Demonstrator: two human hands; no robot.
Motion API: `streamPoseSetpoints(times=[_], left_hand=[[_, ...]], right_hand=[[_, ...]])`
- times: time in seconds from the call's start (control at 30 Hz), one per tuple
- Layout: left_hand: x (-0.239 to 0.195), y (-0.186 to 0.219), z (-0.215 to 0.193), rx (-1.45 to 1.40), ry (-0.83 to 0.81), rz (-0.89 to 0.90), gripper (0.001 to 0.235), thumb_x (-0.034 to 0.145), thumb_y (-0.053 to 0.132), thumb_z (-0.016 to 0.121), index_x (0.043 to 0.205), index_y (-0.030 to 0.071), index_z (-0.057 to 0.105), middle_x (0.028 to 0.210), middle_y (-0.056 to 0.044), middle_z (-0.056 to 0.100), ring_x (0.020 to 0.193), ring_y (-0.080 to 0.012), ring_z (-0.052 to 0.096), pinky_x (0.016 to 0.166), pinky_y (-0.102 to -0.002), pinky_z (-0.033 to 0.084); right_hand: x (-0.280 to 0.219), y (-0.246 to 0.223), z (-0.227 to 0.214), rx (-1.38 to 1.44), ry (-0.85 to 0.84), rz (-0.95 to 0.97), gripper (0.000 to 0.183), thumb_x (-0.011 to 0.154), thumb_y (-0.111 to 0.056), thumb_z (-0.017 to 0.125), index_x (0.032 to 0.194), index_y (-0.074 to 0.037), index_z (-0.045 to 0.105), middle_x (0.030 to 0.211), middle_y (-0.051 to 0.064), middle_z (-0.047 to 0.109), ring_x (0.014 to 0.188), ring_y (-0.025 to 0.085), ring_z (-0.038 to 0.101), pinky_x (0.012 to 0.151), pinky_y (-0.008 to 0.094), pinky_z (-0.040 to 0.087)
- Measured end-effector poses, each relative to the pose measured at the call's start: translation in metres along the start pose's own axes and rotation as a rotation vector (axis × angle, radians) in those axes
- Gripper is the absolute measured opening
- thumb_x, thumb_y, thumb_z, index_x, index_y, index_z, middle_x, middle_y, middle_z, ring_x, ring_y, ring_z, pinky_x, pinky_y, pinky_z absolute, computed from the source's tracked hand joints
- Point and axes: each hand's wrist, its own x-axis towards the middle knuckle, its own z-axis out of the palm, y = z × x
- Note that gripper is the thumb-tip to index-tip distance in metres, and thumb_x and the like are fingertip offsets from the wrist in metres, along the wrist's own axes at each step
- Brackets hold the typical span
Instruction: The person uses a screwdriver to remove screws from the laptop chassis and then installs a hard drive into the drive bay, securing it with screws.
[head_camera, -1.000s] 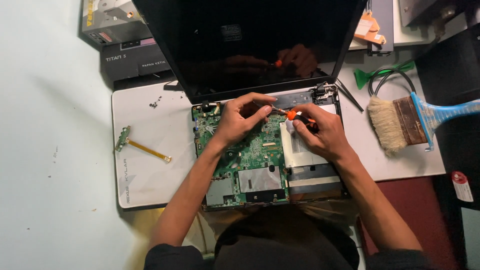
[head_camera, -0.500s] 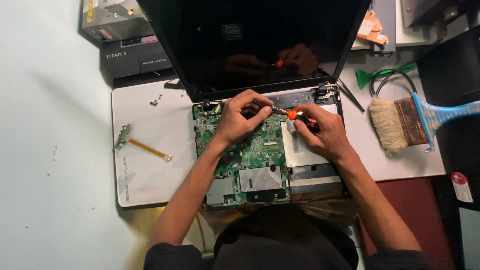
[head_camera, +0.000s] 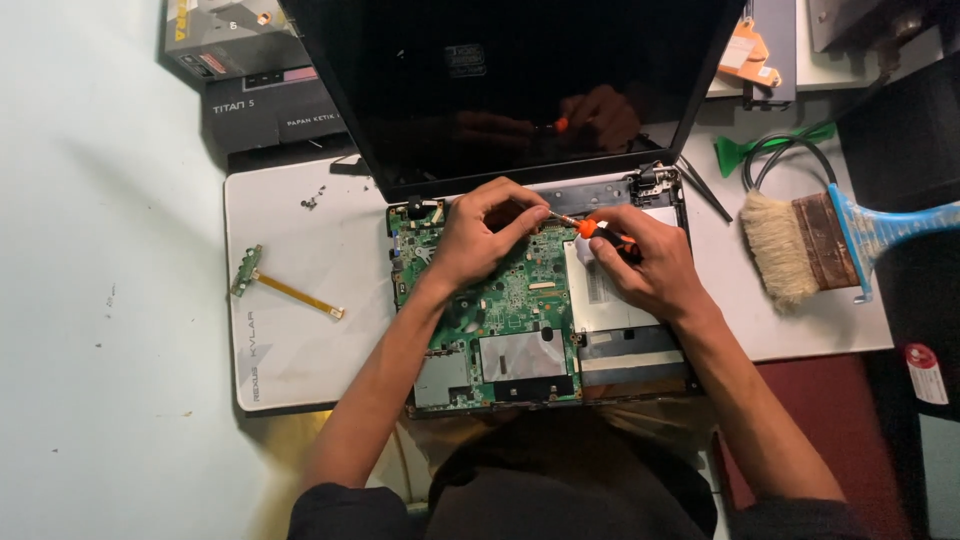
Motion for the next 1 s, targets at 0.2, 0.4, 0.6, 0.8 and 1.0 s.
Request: streamPoseSetpoints(times=[0.2,0.4,0.6,0.8,1.0], left_hand=[[-0.001,0.007,0.003,-0.060,-0.001,-0.028,0.007,0.110,0.009,0.088,0.116,0.009,0.090,0.099,-0.007,0.082,0.088,-0.0141,0.084,0.077,-0.028,0.070],[-0.008,0.000,0.005,0.036,-0.033,0.038,0.045,0.109,0.018,0.093,0.150,0.008,0.079,0.117,-0.015,0.084,0.099,-0.0239,0.086,0.086,-0.035,0.073],[-0.016,-0.003,-0.010,0.441,-0.269,0.426,0.011,0.096,0.018,0.089,0.106,0.022,0.091,0.149,-0.011,0.077,0.154,-0.0393,0.065,0.133,-0.058,0.045],[-0.019,-0.007,-0.006,0.646,-0.470,0.413,0.012,0.096,0.028,0.091,0.108,0.027,0.088,0.178,-0.021,0.055,0.174,-0.0401,0.039,0.146,-0.074,0.011],[-0.021,-0.007,-0.006,0.683,-0.519,0.375,0.016,0.099,0.037,0.090,0.114,0.032,0.092,0.178,-0.026,0.052,0.173,-0.0419,0.035,0.145,-0.073,0.008]], right_hand=[[0.004,-0.011,-0.004,0.063,0.011,0.002,0.024,0.115,-0.023,0.078,0.134,-0.011,0.086,0.084,0.014,0.074,0.074,0.033,0.070,0.073,0.046,0.061],[-0.003,0.001,-0.011,0.304,0.094,0.152,0.026,0.115,-0.018,0.082,0.139,-0.009,0.077,0.085,0.008,0.077,0.073,0.015,0.068,0.076,0.029,0.055],[0.004,-0.046,-0.072,0.181,-0.075,0.213,0.022,0.104,-0.006,0.093,0.124,-0.003,0.086,0.093,0.015,0.083,0.090,0.013,0.073,0.081,0.034,0.061],[0.014,-0.086,-0.091,-0.231,-0.563,0.075,0.025,0.100,-0.027,0.088,0.116,-0.008,0.089,0.101,0.004,0.093,0.074,0.014,0.085,0.062,0.029,0.067],[0.015,-0.098,-0.070,-0.590,-0.649,0.021,0.028,0.107,-0.044,0.084,0.123,-0.022,0.090,0.097,0.002,0.094,0.063,0.016,0.086,0.054,0.034,0.069]])
